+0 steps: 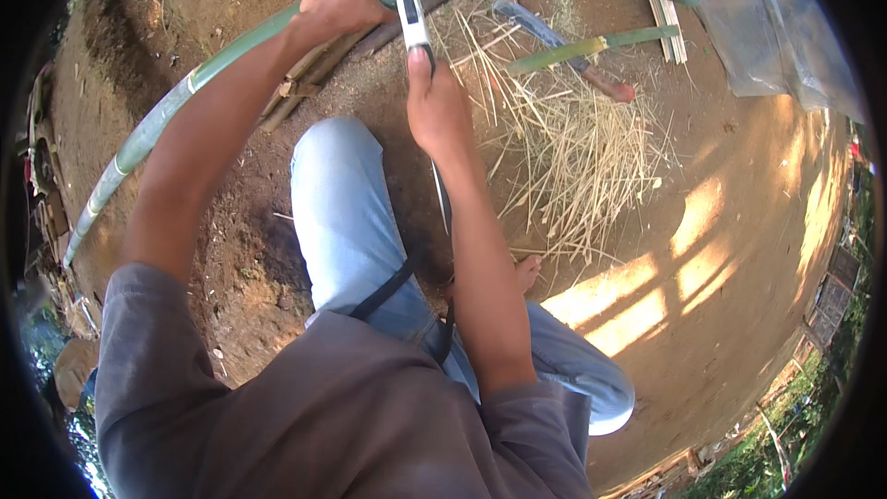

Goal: The person sits on the ground and uses a hand saw to cut a long green bamboo pole. They adjust the pole's position and continue sawing through the material, creating sawdust and eventually separating a section of the bamboo.

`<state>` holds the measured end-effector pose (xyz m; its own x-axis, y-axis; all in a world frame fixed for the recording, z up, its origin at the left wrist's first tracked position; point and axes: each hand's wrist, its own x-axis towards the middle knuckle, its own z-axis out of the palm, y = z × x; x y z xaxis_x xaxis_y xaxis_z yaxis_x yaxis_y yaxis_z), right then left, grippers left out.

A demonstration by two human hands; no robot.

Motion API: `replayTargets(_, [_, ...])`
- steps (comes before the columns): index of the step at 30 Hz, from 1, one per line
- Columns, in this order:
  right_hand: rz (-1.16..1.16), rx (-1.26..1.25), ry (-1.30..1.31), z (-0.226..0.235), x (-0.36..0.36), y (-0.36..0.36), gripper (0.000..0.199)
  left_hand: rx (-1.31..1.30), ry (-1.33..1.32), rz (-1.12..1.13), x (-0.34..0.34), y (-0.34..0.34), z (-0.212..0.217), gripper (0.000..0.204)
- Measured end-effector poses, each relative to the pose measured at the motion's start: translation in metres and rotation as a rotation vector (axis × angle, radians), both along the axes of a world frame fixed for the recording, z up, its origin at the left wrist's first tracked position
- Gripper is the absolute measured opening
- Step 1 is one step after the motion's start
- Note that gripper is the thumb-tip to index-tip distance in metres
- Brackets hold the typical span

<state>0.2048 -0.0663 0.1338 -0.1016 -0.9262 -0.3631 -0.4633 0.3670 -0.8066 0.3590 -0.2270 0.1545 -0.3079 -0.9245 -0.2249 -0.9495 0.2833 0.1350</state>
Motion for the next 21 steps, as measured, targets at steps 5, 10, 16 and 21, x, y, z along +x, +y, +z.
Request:
replayTargets(5, [-0.062, 0.064, -0.046, 0.014, -0.025, 0.148, 0.047, -0.031, -0.037, 0.008, 0.009, 0.007, -0.004, 0.067])
replayTargets(10, [-0.046, -0.061, 0.006, -0.018, -0.004, 0.012, 0.051, -0.091, 0.022, 0.014, -0.006, 0.003, 0.015, 0.062])
replayTargets(16, [-0.043, 0.07, -0.046, 0.019, -0.024, 0.151, 0.049, -0.019, 0.0, 0.019, 0.017, -0.002, 0.003, 0.061])
replayTargets(21, [-0.035, -0.072, -0.022, -0.025, -0.004, 0.045, 0.051, -0.075, 0.047, 0.027, 0.004, 0.004, 0.005, 0.056])
